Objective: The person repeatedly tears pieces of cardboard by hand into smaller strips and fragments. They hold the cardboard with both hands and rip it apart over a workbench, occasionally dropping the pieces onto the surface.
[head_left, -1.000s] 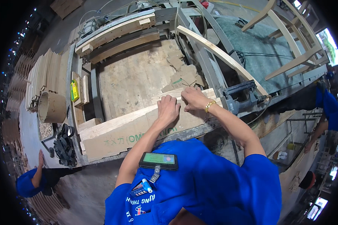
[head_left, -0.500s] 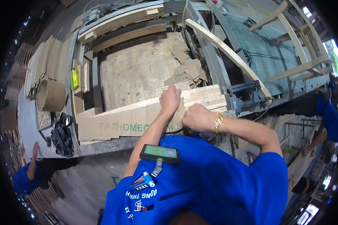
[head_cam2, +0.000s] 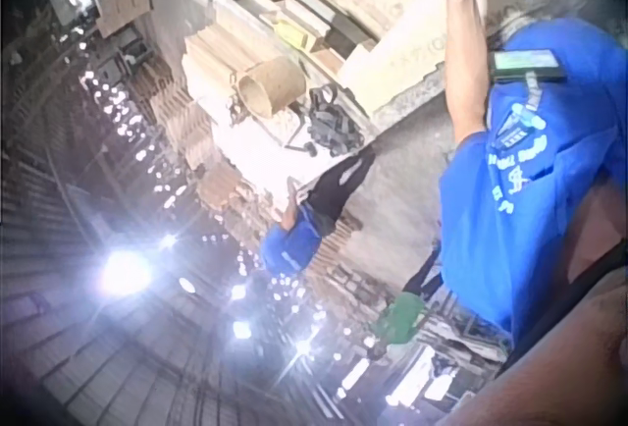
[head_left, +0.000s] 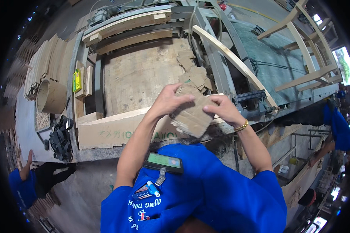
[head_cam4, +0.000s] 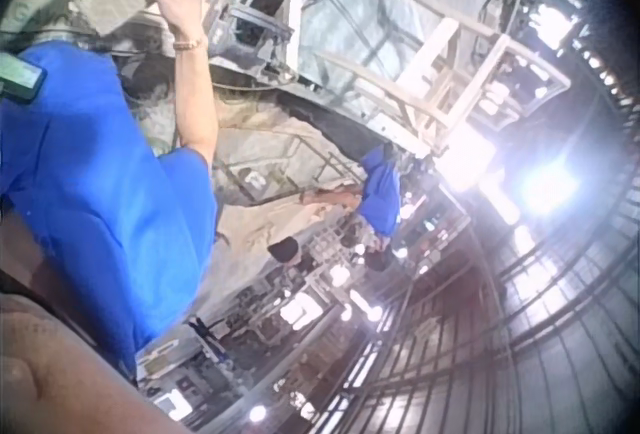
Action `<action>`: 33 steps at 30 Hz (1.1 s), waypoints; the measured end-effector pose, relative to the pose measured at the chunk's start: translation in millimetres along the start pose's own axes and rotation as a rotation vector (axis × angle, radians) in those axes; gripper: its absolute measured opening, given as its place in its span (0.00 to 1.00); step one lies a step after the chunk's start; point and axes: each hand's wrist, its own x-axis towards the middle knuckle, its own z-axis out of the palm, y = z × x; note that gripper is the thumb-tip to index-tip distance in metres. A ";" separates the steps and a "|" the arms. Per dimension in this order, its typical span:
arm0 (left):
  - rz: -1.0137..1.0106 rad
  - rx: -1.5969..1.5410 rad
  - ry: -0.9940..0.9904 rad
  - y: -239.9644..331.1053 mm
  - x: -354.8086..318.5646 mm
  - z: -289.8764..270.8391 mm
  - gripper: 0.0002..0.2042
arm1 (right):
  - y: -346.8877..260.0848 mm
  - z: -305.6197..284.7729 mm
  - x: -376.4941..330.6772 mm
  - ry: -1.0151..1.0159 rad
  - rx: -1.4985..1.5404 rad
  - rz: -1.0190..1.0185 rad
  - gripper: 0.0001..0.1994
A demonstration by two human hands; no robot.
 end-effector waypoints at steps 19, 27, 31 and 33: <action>-0.424 0.252 -0.076 -28.6 -34.8 -42.8 0.11 | -9.1 67.2 34.7 -0.464 -0.944 -0.399 0.23; -0.252 0.162 0.112 -34.5 -46.5 -48.5 0.11 | -6.8 49.9 52.9 -0.498 -0.647 0.004 0.18; -0.290 0.418 0.340 -34.6 -27.0 -41.6 0.14 | 1.0 61.5 49.5 -0.258 -0.724 -0.351 0.12; -0.352 0.409 0.564 -70.6 -5.6 -61.9 0.17 | -16.2 86.4 24.9 -0.318 -1.093 -0.625 0.04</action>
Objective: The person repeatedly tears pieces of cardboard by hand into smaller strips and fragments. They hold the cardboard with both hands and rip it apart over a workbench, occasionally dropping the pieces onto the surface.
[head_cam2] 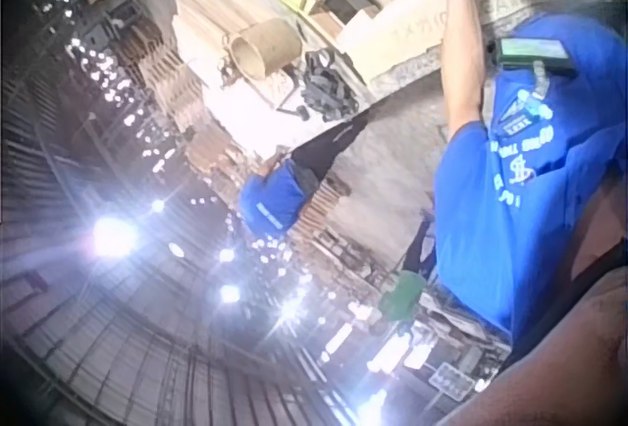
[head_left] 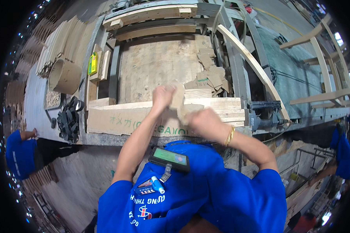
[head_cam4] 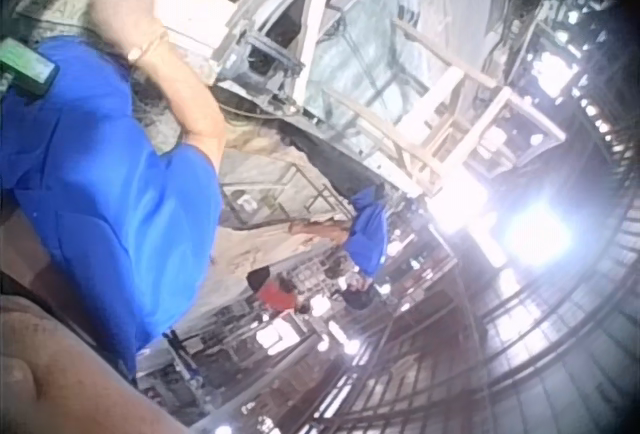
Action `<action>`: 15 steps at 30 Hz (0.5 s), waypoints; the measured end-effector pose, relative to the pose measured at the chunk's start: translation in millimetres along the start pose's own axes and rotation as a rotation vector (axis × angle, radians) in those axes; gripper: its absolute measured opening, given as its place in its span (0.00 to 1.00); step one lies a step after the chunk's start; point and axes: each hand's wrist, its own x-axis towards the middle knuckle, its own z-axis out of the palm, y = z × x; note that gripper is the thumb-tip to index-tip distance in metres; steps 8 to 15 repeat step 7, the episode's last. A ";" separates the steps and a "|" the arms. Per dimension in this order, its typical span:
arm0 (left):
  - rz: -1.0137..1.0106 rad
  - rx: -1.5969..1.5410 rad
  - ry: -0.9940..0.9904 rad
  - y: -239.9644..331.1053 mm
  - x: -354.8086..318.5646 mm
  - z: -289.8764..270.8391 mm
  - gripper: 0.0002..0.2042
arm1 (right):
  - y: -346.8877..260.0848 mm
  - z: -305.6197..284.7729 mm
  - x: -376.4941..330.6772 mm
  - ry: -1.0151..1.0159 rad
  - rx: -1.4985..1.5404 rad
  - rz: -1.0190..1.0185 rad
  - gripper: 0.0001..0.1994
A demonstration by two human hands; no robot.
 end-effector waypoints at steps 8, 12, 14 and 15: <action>0.059 -0.062 0.011 3.2 36.4 -12.8 0.18 | 31.9 -34.1 -0.9 0.165 0.348 -0.032 0.09; 0.059 -0.062 0.011 3.2 36.4 -12.8 0.18 | 31.9 -34.1 -0.9 0.165 0.348 -0.032 0.09; 0.059 -0.062 0.011 3.2 36.4 -12.8 0.18 | 31.9 -34.1 -0.9 0.165 0.348 -0.032 0.09; 0.059 -0.062 0.011 3.2 36.4 -12.8 0.18 | 31.9 -34.1 -0.9 0.165 0.348 -0.032 0.09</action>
